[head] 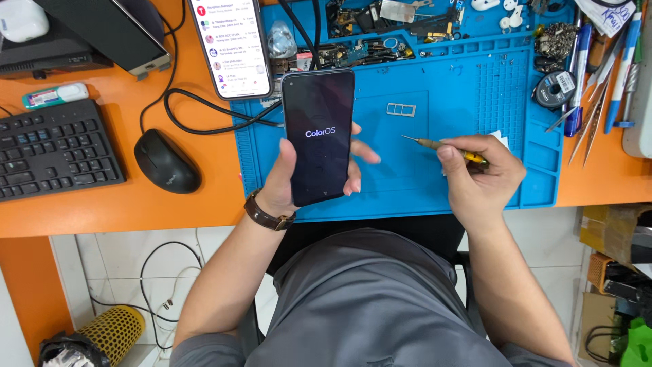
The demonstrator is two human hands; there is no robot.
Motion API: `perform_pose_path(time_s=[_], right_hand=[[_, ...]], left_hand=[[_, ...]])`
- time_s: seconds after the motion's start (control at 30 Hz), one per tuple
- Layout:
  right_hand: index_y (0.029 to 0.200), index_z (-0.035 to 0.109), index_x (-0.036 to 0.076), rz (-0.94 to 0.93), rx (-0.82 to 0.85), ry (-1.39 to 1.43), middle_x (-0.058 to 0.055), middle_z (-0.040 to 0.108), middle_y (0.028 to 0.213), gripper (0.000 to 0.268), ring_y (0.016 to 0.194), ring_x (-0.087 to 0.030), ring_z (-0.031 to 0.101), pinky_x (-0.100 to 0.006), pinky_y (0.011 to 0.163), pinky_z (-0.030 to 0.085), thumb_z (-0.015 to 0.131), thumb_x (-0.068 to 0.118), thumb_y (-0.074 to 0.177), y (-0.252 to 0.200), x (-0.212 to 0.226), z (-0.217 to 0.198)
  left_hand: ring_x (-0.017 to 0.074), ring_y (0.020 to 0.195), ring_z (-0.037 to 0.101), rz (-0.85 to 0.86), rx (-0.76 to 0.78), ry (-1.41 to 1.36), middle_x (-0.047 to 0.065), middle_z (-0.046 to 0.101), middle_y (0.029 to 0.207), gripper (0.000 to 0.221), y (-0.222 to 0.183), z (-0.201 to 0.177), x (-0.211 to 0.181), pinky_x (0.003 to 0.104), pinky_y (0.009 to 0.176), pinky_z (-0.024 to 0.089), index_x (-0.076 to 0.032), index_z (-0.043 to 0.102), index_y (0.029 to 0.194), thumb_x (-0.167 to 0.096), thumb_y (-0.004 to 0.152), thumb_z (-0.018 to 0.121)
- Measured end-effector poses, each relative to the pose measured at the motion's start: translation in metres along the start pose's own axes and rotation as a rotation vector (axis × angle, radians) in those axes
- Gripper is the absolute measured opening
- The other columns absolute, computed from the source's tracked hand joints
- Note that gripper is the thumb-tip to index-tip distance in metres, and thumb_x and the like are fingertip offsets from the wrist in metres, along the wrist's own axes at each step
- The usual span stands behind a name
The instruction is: The person uses a screwdriver to remove screws from a disassembled smartphone on a blue mat. They then pick up a second smartphone, make a call, and hold both devices while continuing to work on the first phone's internal components.
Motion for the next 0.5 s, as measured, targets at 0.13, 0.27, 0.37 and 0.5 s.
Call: perform_pose_path(time_s=[0.13, 0.27, 0.37, 0.5], right_hand=[[0.104, 0.076, -0.009, 0.045, -0.029, 0.036, -0.022, 0.075, 0.084, 0.006, 0.065, -0.02, 0.07, -0.028, 0.06, 0.055, 0.08, -0.005, 0.104, -0.001, 0.003, 0.003], [0.108, 0.071, -0.006, 0.105, -0.118, 0.076, -0.019, 0.069, 0.08, 0.012, 0.054, -0.019, 0.063, -0.029, 0.052, 0.051, 0.082, -0.002, 0.103, 0.004, 0.007, -0.008], [0.112, 0.072, 0.001, 0.119, -0.085, 0.013, -0.013, 0.063, 0.077, 0.009, 0.056, -0.021, 0.066, -0.028, 0.052, 0.05, 0.077, 0.008, 0.11, 0.023, 0.026, -0.003], [0.117, 0.06, -0.006, -0.012, 0.2, -0.078, -0.025, 0.072, 0.096, 0.026, 0.086, -0.032, 0.083, -0.031, 0.059, 0.065, 0.059, 0.02, 0.121, 0.049, 0.053, 0.039]], left_hand=[[0.0311, 0.098, 0.078, 0.06, -0.077, 0.144, 0.029, 0.067, 0.137, 0.099, -0.006, -0.001, -0.011, 0.04, 0.081, 0.065, 0.004, 0.046, 0.155, -0.07, 0.095, 0.073], [0.0295, 0.119, 0.068, -0.023, -0.128, 1.223, 0.01, 0.065, 0.136, 0.093, -0.011, 0.031, -0.037, 0.045, 0.101, 0.055, -0.013, 0.052, 0.154, -0.047, 0.079, 0.095], [0.0331, 0.123, 0.061, -0.013, -0.023, 1.653, 0.012, 0.063, 0.139, 0.087, -0.012, 0.032, -0.022, 0.049, 0.099, 0.05, -0.014, 0.053, 0.153, -0.051, 0.085, 0.093], [0.0356, 0.113, 0.061, 0.089, 0.002, 1.959, 0.015, 0.062, 0.133, 0.086, -0.011, 0.034, -0.011, 0.049, 0.088, 0.052, -0.009, 0.055, 0.148, -0.061, 0.089, 0.09]])
Point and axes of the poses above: each hand's wrist, its own y-axis towards the middle knuckle, its own z-axis out of the palm, x = y × z, the point moved 8 cm from there along y, towards the middle knuckle
